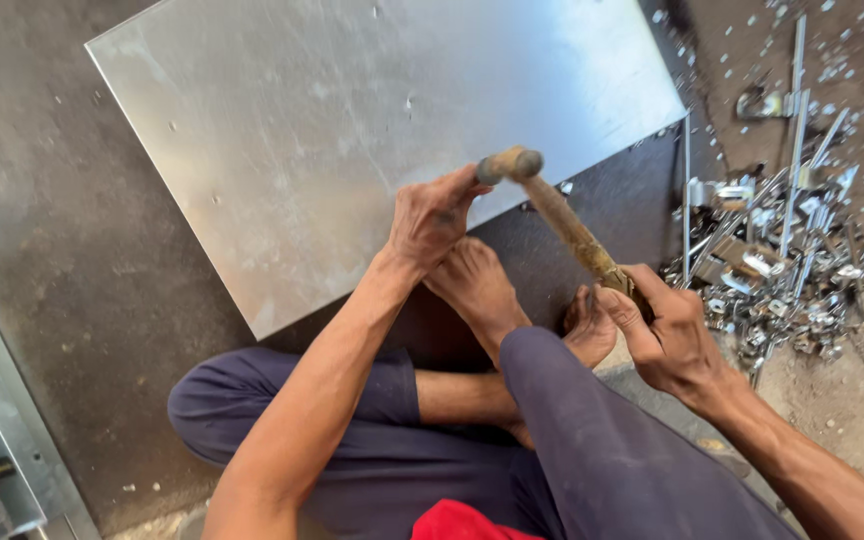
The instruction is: The person attaches metal latches to sheet metal panels while sitting on the floor. They use a hammer and a punch to drive fasteners through the hardware and panel, turning the piece over to work on different sides.
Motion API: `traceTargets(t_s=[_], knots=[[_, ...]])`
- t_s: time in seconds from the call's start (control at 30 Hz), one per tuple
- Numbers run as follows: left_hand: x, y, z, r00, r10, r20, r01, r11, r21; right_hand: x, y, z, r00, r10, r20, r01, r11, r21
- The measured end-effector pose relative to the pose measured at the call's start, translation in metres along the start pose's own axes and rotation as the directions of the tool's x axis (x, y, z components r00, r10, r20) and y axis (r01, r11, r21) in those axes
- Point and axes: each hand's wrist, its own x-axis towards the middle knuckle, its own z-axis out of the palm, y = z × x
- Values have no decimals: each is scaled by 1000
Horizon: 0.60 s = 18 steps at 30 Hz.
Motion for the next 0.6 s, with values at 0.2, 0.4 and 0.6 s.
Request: traceTargets(t_s=[0.2,0.4,0.6], knots=[[-4,-9,12,998,-67,-18,64,988,-142,5,4,2,906,-350,-237,360,933,2],[-13,-1,-41,931,-226,-288,176,966,-189,72,29,-2,967,-63,-247,67,998,8],[-109,-45,-130,412,-311,-857,682,729,63,186,71,-49,891,-126,-436,23,972,-234]])
